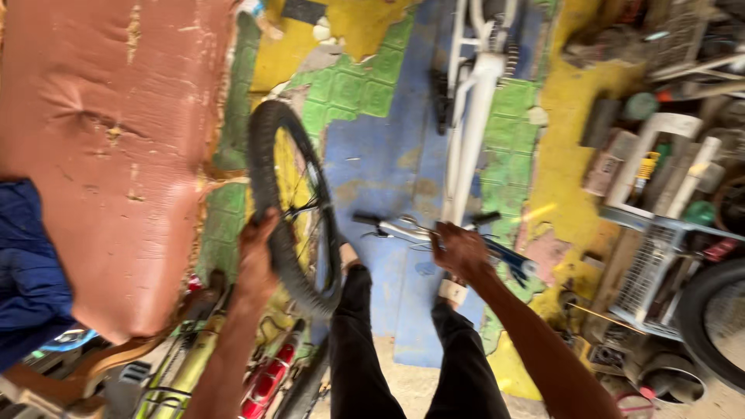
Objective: The person installs a bicycle wheel onto the front fork of a white bicycle frame. They align the axle, insert the wheel, and use a wrench to tighten the axle nuts on both sides. The person then spins the wheel to check its movement.
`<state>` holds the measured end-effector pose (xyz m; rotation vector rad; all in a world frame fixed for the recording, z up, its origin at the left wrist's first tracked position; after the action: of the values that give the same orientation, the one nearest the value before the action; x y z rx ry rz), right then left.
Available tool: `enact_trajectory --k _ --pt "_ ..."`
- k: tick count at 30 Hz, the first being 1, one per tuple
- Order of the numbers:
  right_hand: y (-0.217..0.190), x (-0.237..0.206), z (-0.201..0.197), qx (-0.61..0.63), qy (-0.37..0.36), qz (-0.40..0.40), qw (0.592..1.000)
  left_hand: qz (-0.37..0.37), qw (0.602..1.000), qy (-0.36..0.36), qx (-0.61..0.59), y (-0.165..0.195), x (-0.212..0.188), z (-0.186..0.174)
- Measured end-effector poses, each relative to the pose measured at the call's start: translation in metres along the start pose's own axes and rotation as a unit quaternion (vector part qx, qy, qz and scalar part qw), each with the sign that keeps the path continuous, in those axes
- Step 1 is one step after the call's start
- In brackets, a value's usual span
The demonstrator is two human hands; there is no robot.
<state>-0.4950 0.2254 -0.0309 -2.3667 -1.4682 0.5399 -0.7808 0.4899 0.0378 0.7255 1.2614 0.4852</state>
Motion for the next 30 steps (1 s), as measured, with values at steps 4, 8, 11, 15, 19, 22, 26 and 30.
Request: enact_trajectory --k 4,8,11,15,19,22,26,30 --pt "-0.013 0.005 -0.031 0.07 0.045 -0.044 0.996 0.016 0.999 -0.029 0.032 0.038 -0.114 0.027" --pt "-0.011 -0.001 -0.099 0.226 0.013 -0.021 0.974 0.082 0.992 -0.099 -0.004 0.086 -0.216 0.055" --pt "0.006 -0.04 -0.175 0.271 0.134 -0.076 0.95 0.124 0.99 -0.067 0.016 0.111 -0.285 0.077" --pt "0.042 -0.096 -0.22 0.229 0.102 0.036 0.967 0.126 0.987 -0.093 0.022 0.142 -0.365 0.109" --pt "0.074 -0.149 -0.234 0.177 0.09 0.069 0.978 0.139 0.978 -0.146 -0.06 0.164 -0.428 0.149" --pt "0.089 -0.18 -0.237 0.163 0.106 0.092 0.977 0.131 0.97 -0.195 -0.064 0.174 -0.448 0.183" --pt "0.098 -0.206 -0.241 0.209 0.128 0.119 0.962 0.122 0.949 -0.289 -0.037 0.175 -0.455 0.227" --pt "0.108 -0.228 -0.244 0.213 0.147 0.148 0.955 0.144 0.924 -0.351 -0.033 0.16 -0.451 0.267"
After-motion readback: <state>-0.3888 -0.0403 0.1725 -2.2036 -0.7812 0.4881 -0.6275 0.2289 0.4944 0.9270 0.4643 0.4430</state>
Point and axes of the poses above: each hand's wrist, its own x-axis towards the middle knuckle, its own z-axis out of the palm, y = z × x, the point moved 4 cm from there along x, towards the middle knuckle
